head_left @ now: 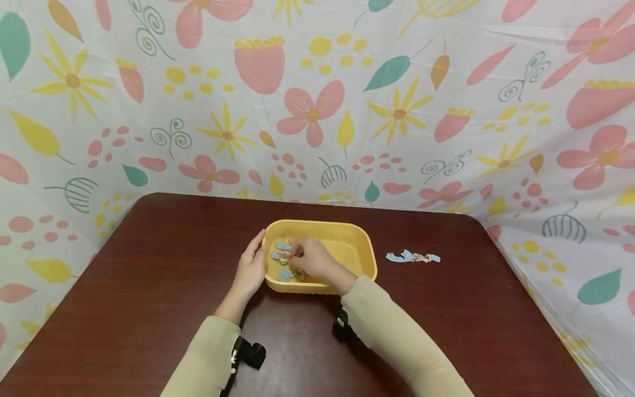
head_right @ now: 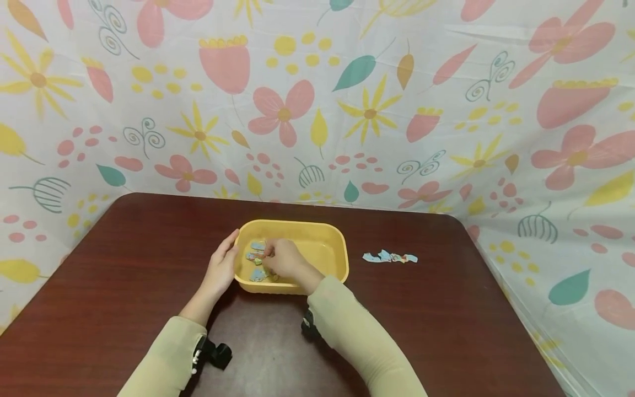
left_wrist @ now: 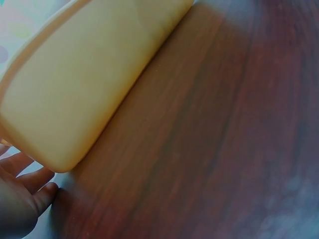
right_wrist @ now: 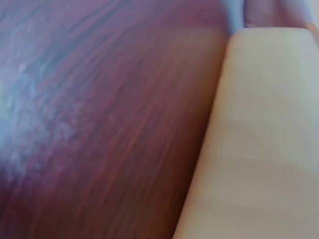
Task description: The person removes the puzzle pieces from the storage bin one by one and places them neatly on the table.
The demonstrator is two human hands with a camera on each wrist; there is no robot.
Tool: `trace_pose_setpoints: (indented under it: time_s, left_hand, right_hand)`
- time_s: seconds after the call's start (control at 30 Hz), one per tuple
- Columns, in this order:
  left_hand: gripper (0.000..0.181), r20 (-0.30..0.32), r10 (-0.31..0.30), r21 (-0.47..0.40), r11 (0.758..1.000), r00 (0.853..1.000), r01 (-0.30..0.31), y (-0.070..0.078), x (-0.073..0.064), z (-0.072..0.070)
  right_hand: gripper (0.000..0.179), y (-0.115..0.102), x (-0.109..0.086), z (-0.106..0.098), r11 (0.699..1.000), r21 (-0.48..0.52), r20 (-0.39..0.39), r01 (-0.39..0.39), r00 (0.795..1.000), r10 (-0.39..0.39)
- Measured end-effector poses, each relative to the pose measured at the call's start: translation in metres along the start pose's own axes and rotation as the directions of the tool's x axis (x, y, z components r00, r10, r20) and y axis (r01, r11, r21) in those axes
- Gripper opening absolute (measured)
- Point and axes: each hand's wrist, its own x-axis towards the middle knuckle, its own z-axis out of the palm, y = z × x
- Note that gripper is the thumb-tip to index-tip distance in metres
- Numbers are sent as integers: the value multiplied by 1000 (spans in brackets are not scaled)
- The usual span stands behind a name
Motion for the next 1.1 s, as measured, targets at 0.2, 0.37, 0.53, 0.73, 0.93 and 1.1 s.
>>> trace_pose_setpoints:
  time_s: [0.2,0.37,0.53,0.73,0.93,1.1]
  left_hand:
    - [45,-13,2,-11,1000,1000,-2,1,-1,5]
    - [45,-14,8,-2,1000,1000,-8,2,-1,5]
    - [46,-5,14,-2,1000,1000,-14,1,0,4]
    - [46,-3,3,-8,1000,1000,-3,2,-2,2]
    - [47,3,-3,-17,1000,1000,3,3,-3,1]
    - [47,1,-4,-7,1000,1000,4,3,-3,1]
  right_hand:
    - [24,8,-9,-10,965,254,-8,-63,998,67]
    - [57,15,-16,-22,928,373,5,-19,1000,18]
    - [61,24,-25,-34,879,477,8,24,999,-31]
    - [51,31,-37,-51,854,519,-49,31,999,-7]
    - [44,38,-51,-71,874,483,-157,55,987,24]
    - [45,49,-62,-87,860,508,-237,60,969,73]
